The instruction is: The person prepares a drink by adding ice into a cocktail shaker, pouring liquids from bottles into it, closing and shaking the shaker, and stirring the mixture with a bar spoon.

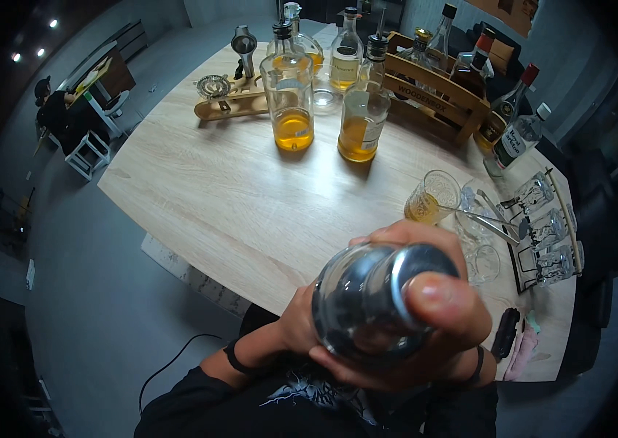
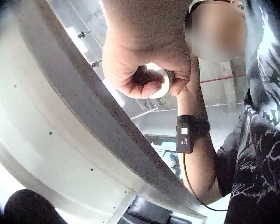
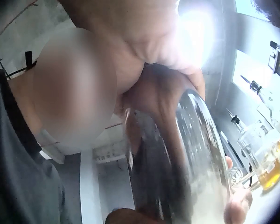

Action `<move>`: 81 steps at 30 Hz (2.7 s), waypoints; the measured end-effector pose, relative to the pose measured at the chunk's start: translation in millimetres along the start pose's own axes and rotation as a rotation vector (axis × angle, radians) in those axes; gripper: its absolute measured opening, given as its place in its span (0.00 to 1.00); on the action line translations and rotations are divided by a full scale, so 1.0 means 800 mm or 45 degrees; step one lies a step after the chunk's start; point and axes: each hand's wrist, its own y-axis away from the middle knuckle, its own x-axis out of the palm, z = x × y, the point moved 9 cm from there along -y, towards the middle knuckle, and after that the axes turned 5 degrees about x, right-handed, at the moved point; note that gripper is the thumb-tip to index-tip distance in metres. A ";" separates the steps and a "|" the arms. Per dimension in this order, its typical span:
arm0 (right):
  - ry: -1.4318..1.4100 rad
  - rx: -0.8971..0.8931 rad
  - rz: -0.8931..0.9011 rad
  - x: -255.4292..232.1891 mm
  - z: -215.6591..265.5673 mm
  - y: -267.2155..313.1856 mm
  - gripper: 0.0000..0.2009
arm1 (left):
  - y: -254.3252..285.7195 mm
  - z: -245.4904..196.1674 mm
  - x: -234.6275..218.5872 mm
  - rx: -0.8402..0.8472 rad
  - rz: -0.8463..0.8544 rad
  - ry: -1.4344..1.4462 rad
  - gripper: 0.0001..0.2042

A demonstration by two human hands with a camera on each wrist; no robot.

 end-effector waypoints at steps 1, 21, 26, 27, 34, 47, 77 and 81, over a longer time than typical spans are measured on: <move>-0.018 0.016 0.036 0.002 0.001 0.000 0.52 | 0.000 -0.003 -0.002 0.004 0.003 -0.002 0.45; -0.544 0.235 -0.026 -0.016 -0.007 0.004 0.51 | 0.009 -0.001 0.006 -0.149 0.244 0.260 0.51; 0.209 -0.277 -0.389 -0.084 0.014 0.006 0.57 | 0.018 -0.084 -0.079 0.425 -0.319 -0.280 0.41; 0.287 -0.252 -0.410 -0.091 0.014 0.004 0.57 | 0.028 -0.108 -0.091 0.534 -0.384 -0.253 0.36; 0.368 -0.158 -0.595 -0.104 0.010 0.012 0.57 | 0.043 -0.243 -0.096 0.759 -0.403 0.330 0.31; 0.504 -0.255 -0.538 -0.105 0.031 0.004 0.53 | 0.028 -0.250 -0.069 0.719 -0.675 0.782 0.25; 0.438 -0.193 -0.339 -0.123 0.020 -0.004 0.53 | -0.005 -0.260 -0.072 -0.048 -1.089 0.165 0.27; 0.646 -0.210 -0.348 -0.128 0.021 -0.002 0.53 | -0.001 -0.265 -0.069 -0.153 -1.142 0.079 0.27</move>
